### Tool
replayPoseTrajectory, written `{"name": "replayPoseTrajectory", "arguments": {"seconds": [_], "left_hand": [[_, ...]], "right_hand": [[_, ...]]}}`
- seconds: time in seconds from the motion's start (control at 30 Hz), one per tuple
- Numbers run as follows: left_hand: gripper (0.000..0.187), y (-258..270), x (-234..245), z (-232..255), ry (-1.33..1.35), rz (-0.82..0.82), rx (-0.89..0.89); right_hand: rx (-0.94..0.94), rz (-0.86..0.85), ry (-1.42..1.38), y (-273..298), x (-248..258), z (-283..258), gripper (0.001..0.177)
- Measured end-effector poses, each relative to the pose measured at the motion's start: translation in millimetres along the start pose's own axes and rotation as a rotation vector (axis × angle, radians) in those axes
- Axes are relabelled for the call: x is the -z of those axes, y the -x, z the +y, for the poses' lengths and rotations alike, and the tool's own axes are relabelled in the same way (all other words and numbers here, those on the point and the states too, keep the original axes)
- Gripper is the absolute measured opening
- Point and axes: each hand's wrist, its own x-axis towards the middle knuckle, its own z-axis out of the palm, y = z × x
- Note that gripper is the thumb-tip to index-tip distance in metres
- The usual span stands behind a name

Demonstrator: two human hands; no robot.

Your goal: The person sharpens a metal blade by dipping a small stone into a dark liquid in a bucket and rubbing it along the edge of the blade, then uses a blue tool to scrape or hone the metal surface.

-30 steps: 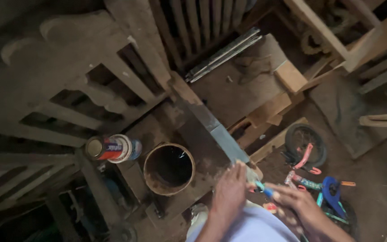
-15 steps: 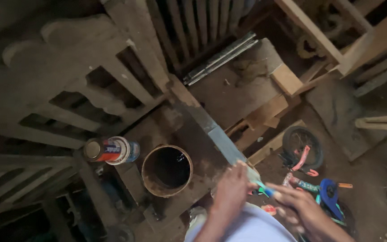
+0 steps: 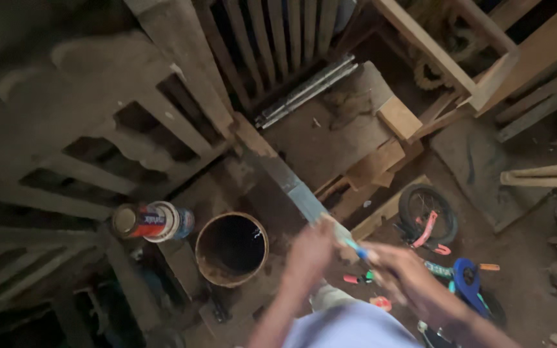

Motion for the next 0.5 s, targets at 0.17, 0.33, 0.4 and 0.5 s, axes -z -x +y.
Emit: {"name": "replayPoseTrajectory", "arguments": {"seconds": [0.17,0.33,0.4,0.5], "left_hand": [[0.053,20.5,-11.6,16.0,0.102,0.193,-0.091],[0.03,-35.7,34.5,-49.4,0.163,-0.061,0.098],[0.03,-46.3,49.3,-54.1,0.096,-0.028,0.014],[0.064,-37.0,91.2,-36.1,-0.034,0.434,-0.284]], "right_hand": [[-0.299,0.228,-0.157,7.0,3.4,2.0,0.039],[-0.117,0.04,-0.195,-59.0,-20.0,-34.2,0.041],[-0.057,0.004,-0.208,-63.7,-24.8,-34.8,0.04],[0.073,-0.079,-0.216,-52.1,-18.9,-43.6,0.045]]}}
